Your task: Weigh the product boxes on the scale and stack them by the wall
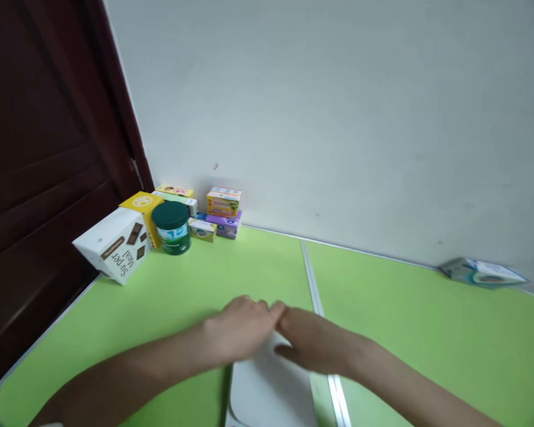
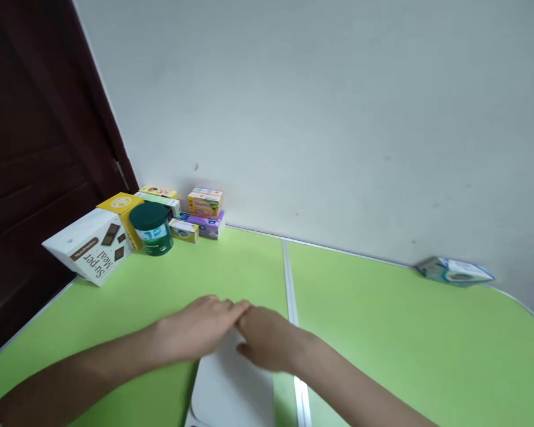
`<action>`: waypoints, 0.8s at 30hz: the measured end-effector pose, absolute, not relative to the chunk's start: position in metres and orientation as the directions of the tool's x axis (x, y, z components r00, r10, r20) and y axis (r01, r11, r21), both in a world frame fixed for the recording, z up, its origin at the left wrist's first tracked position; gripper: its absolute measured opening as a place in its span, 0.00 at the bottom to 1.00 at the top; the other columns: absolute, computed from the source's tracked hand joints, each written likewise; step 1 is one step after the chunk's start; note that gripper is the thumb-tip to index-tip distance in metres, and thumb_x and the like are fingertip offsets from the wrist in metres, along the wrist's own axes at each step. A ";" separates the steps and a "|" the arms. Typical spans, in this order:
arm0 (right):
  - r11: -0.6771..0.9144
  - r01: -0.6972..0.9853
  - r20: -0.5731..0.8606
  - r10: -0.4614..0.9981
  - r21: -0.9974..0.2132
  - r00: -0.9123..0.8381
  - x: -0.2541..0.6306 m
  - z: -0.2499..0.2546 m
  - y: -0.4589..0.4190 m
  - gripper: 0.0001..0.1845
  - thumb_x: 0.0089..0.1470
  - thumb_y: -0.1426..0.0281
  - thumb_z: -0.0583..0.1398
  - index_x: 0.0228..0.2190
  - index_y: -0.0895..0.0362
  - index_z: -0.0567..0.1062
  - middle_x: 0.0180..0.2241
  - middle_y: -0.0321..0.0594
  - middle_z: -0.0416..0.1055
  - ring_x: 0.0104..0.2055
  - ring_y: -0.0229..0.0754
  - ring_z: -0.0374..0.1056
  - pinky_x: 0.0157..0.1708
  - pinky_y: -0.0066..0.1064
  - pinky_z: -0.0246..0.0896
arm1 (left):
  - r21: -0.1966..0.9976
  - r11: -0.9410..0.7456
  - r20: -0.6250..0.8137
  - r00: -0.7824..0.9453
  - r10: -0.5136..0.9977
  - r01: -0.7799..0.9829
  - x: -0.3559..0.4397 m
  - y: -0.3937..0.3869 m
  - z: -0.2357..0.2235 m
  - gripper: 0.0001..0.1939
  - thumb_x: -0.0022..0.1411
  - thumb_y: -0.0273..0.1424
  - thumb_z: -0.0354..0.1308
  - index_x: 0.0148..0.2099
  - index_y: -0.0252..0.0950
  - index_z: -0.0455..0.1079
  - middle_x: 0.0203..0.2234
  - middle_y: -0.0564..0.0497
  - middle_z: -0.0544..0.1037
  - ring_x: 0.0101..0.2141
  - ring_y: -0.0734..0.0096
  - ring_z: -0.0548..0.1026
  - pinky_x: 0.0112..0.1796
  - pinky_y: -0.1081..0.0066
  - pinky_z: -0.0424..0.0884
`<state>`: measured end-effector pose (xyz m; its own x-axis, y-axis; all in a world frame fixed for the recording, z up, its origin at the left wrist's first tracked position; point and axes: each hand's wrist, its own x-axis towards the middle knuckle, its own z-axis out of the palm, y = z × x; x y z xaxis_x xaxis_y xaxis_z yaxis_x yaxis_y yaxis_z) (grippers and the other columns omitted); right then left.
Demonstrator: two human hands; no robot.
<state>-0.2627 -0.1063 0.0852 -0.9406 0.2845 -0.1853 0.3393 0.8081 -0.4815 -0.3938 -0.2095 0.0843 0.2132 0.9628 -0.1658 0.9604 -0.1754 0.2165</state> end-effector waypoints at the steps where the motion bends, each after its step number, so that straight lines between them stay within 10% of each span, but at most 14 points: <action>1: 0.816 0.347 -0.187 0.293 -0.462 -0.938 -0.286 0.081 -0.102 0.15 0.41 0.74 0.64 0.35 0.54 0.82 0.37 0.49 0.80 0.40 0.54 0.76 0.43 0.44 0.72 | 0.235 -0.068 -0.170 0.110 0.979 0.970 -0.414 -0.215 0.079 0.32 0.53 0.14 0.49 0.61 0.27 0.57 0.44 0.38 0.75 0.41 0.56 0.77 0.40 0.63 0.72; 7: 0.802 0.429 -0.116 0.421 -0.415 -0.899 -0.394 0.047 -0.077 0.19 0.54 0.77 0.56 0.49 0.64 0.73 0.48 0.54 0.73 0.43 0.46 0.75 0.43 0.35 0.70 | 0.381 0.242 -0.067 -0.234 0.970 0.892 -0.474 -0.225 0.043 0.22 0.56 0.15 0.45 0.50 0.32 0.68 0.46 0.41 0.71 0.43 0.59 0.75 0.41 0.63 0.72; 14: 0.771 0.511 0.020 0.559 -0.381 -0.829 -0.465 0.028 -0.070 0.20 0.55 0.77 0.56 0.50 0.61 0.70 0.57 0.50 0.64 0.51 0.47 0.69 0.49 0.33 0.65 | 0.597 -0.025 0.030 0.009 1.000 0.802 -0.448 -0.212 0.009 0.11 0.52 0.18 0.50 0.31 0.34 0.72 0.33 0.47 0.77 0.36 0.64 0.75 0.38 0.68 0.71; 24: 0.702 0.600 0.047 0.664 -0.383 -0.746 -0.509 0.010 -0.051 0.19 0.54 0.72 0.59 0.48 0.63 0.69 0.50 0.57 0.65 0.46 0.52 0.69 0.45 0.39 0.64 | 0.549 -0.220 0.322 0.039 0.946 0.806 -0.463 -0.204 -0.056 0.07 0.49 0.20 0.51 0.25 0.35 0.67 0.24 0.47 0.71 0.29 0.65 0.72 0.28 0.68 0.66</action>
